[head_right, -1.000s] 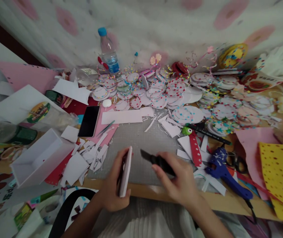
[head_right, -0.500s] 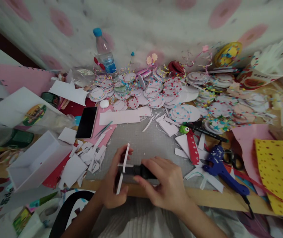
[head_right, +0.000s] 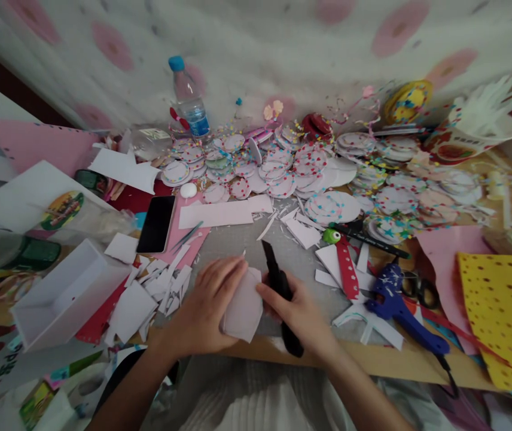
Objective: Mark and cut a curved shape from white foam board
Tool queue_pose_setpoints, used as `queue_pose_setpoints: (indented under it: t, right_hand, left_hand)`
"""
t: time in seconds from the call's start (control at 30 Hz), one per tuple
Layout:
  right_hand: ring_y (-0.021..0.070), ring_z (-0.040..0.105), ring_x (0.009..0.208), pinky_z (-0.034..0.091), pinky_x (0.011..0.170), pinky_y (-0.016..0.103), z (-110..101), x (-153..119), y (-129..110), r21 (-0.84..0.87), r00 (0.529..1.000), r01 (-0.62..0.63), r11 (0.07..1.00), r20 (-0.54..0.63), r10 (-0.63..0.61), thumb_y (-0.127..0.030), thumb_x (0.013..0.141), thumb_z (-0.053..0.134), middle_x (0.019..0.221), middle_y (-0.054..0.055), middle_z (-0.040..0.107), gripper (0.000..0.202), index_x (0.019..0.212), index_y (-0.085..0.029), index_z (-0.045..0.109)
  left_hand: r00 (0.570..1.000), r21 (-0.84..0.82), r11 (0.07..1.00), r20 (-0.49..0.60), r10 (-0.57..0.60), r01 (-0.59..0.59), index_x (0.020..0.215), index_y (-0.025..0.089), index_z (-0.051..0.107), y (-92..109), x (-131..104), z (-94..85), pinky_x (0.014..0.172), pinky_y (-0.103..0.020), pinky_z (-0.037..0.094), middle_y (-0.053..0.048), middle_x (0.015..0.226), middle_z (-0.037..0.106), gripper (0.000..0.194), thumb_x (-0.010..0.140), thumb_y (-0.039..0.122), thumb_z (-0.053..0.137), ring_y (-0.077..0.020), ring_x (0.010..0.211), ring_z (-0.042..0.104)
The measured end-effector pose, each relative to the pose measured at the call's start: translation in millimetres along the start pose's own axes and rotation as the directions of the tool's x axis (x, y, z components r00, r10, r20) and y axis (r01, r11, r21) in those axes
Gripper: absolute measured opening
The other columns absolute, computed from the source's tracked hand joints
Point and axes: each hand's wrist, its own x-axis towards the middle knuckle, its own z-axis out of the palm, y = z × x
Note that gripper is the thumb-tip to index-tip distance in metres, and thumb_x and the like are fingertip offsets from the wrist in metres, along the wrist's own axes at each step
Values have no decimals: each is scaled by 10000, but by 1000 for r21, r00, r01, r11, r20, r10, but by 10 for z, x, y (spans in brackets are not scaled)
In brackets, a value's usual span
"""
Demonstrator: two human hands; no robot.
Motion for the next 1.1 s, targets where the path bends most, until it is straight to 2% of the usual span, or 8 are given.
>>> queue_pose_setpoints:
  t: [0.13, 0.23, 0.3, 0.4, 0.5, 0.73, 0.9, 1.1]
  right_hand:
    - [63, 373, 417, 267, 393, 191, 39, 21, 43, 287, 990, -17, 958, -129, 56, -461, 672, 780, 493, -69, 487, 402, 850, -175, 561]
    - [60, 366, 417, 267, 387, 181, 76, 10, 58, 386, 979, 12, 922, -192, 68, -417, 675, 792, 481, -72, 489, 376, 843, -182, 551]
    - [55, 363, 419, 256, 385, 172, 126, -13, 73, 431, 981, 22, 902, -183, 64, -404, 685, 789, 477, -78, 483, 367, 842, -188, 537]
    - [50, 380, 429, 269, 393, 162, 211, -57, 106, 429, 994, -20, 903, -92, 66, -407, 694, 786, 490, -74, 499, 370, 830, -188, 521]
    - [51, 388, 409, 279, 381, 166, 250, -84, 116, 380, 997, -53, 923, -38, 73, -478, 694, 765, 479, -70, 498, 399, 792, -185, 512]
    - [51, 369, 351, 268, 346, 176, 165, -135, 102, 268, 998, -51, 962, 52, 39, -565, 727, 699, 434, -68, 471, 422, 736, -179, 529]
    - [32, 293, 319, 221, 334, 172, 200, -166, 163, 429, 990, 42, 902, 104, -95, -568, 765, 656, 375, -77, 399, 455, 598, -191, 462]
    - [25, 209, 292, 193, 311, 169, 281, -152, 174, 532, 990, 31, 846, 99, -98, -561, 739, 678, 356, -92, 384, 446, 597, -207, 447]
  left_hand:
    - [962, -66, 990, -234, -139, 127, 1510, 221, 72, 7, -62, -2, 1147, -555, 86, -170, 1573, 94, 1196, 603, 447, 818, -392, 1436, 80]
    - [841, -437, 874, -373, -392, 214, 1500, 266, 113, 45, -115, 60, 1142, -555, 136, -151, 1582, 90, 1229, 547, 488, 856, -389, 1440, 87]
    - [721, -784, 596, -310, -620, 175, 1461, 246, 254, 79, -123, 134, 1118, -512, 263, -160, 1533, 273, 1050, 612, 493, 820, -365, 1400, 266]
    - [559, -994, 56, 7, -829, 96, 1322, 201, 488, 132, -106, 227, 987, -413, 466, -142, 1315, 578, 669, 752, 462, 722, -311, 1213, 545]
    - [459, -988, -134, 156, -874, 82, 1186, 186, 622, 172, -99, 232, 885, -351, 540, -92, 1131, 701, 497, 739, 357, 759, -286, 1085, 637]
    - [506, -983, -139, 179, -844, 117, 1158, 146, 659, 188, -181, 136, 813, -348, 568, -107, 1038, 734, 515, 688, 297, 806, -298, 983, 682]
    - [520, -973, -219, 226, -823, 76, 1175, 156, 653, 235, -180, 216, 840, -368, 560, -116, 1057, 727, 527, 693, 313, 797, -309, 1002, 677]
    - [504, -956, -294, 249, -827, -9, 1137, 156, 662, 299, -150, 292, 891, -371, 535, -101, 1042, 733, 482, 692, 291, 786, -304, 1021, 669]
